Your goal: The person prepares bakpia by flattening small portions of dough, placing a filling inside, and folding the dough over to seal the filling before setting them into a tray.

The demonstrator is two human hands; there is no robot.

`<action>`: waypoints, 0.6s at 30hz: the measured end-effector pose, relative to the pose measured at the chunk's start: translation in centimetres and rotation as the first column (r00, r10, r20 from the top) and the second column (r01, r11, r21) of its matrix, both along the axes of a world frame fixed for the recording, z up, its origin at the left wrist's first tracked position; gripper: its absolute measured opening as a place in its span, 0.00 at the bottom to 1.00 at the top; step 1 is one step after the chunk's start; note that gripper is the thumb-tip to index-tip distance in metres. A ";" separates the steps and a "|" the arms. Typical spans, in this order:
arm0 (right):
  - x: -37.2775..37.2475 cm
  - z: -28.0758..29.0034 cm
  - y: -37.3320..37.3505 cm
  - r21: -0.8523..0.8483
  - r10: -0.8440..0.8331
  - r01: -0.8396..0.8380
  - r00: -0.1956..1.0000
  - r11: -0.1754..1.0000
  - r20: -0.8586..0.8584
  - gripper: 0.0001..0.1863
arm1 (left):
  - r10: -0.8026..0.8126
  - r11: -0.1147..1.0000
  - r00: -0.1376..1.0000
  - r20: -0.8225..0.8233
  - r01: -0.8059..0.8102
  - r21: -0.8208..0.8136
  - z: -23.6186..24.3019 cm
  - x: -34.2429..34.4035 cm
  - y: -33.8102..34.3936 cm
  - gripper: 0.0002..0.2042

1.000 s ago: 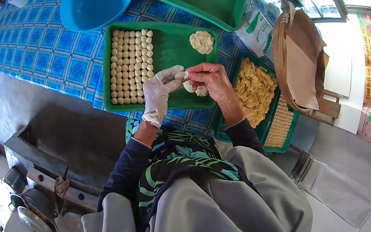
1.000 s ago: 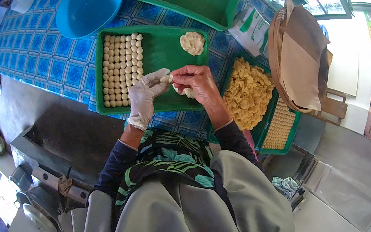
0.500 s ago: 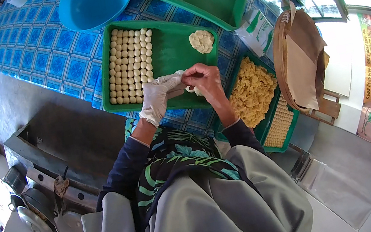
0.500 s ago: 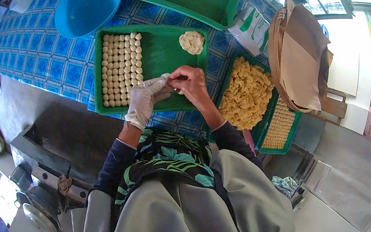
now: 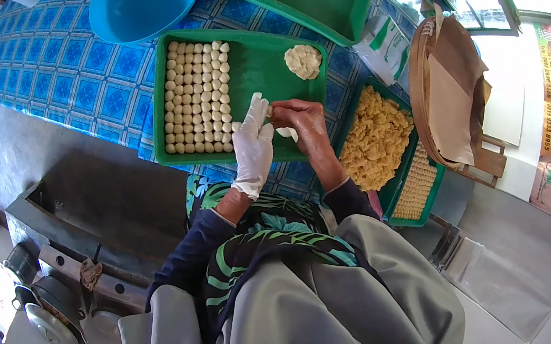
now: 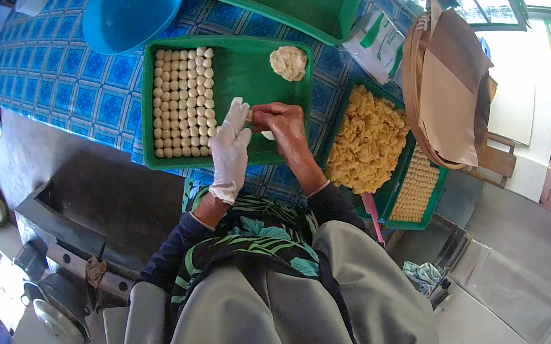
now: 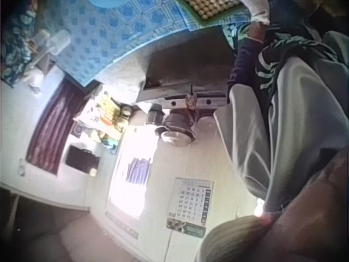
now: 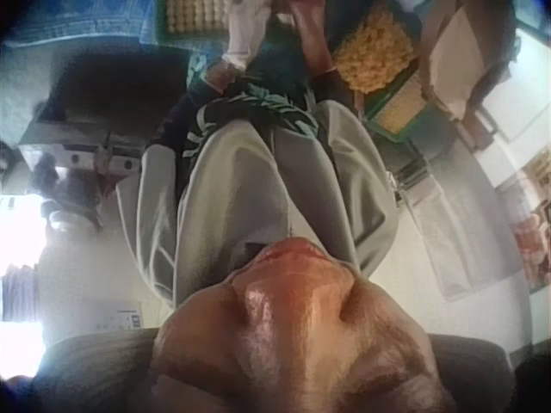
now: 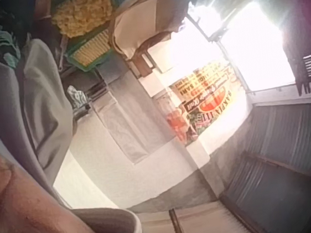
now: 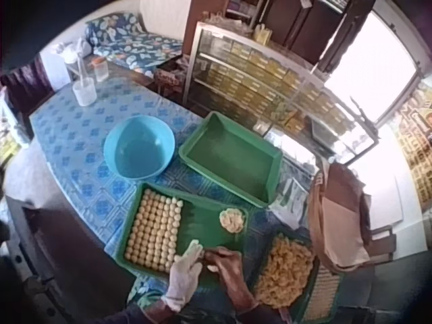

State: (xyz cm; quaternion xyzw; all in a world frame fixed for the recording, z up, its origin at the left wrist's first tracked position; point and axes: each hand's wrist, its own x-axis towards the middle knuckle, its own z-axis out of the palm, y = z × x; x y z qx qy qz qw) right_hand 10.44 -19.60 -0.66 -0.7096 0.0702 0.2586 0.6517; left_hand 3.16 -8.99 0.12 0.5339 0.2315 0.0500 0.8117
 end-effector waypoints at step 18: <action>-0.2 -3.0 4.9 -0.186 0.229 -0.209 0.969 0.960 0.096 0.11 | 0.395 0.917 0.916 -0.069 -0.397 -0.026 1.5 -0.8 9.3 0.21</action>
